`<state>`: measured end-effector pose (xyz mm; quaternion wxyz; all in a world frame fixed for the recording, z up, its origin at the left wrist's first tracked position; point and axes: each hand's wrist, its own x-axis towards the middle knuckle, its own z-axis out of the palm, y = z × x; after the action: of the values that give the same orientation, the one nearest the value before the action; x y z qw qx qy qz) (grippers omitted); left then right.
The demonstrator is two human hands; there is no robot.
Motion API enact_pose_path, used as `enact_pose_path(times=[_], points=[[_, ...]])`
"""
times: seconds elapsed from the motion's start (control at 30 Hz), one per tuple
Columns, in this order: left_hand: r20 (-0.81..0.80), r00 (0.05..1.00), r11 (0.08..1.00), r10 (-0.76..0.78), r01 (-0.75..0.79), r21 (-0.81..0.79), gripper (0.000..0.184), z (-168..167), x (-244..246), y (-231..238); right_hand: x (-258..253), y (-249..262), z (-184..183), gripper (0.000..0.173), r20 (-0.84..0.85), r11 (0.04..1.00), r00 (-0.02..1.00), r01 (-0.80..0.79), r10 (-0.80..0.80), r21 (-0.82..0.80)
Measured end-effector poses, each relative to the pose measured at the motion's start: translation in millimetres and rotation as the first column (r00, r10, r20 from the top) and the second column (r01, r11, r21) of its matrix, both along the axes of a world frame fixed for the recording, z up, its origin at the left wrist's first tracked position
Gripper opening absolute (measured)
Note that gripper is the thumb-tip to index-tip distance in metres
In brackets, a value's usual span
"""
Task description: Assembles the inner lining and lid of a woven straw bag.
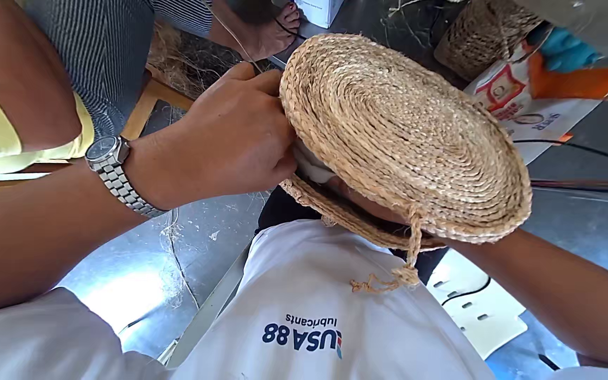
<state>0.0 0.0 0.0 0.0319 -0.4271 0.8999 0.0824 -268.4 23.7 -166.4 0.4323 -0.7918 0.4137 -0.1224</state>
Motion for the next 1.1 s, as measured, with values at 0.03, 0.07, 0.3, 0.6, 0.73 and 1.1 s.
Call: enact_pose_path(times=[0.03,0.07,0.3,0.6,0.73,1.1], points=[[0.005,1.0,1.0,0.013,-0.013,0.003,0.034,0.6,-1.0,-0.5,0.3,-0.1,9.3,0.035,0.077,0.997,0.997,0.026,-0.031,0.066],[0.007,1.0,1.0,0.023,-0.023,0.004,0.034,0.2,-1.8,-0.7,2.5,-0.1,19.9,0.028,0.15,0.991,0.986,0.054,-0.073,0.125],[0.012,0.998,0.998,0.057,-0.057,0.023,0.031,-5.1,-0.4,1.2,6.9,-10.2,66.0,0.031,-0.042,0.987,0.999,-0.005,0.011,0.158],[-0.085,0.994,0.998,0.063,-0.064,-0.007,0.018,-7.4,-0.9,1.4,-9.2,-4.7,22.5,0.032,0.053,0.995,0.997,-0.056,0.051,0.087],[-0.098,0.991,0.996,0.089,-0.088,0.008,0.019,-5.8,-1.8,3.7,1.9,-5.6,9.9,0.024,0.488,0.978,0.852,-0.21,0.191,-0.017],[-0.041,0.925,0.918,0.377,-0.368,0.148,0.023,-2.7,-1.6,17.8,-4.8,-8.9,3.3,0.019,-0.392,0.843,0.882,-0.009,0.26,0.538]])
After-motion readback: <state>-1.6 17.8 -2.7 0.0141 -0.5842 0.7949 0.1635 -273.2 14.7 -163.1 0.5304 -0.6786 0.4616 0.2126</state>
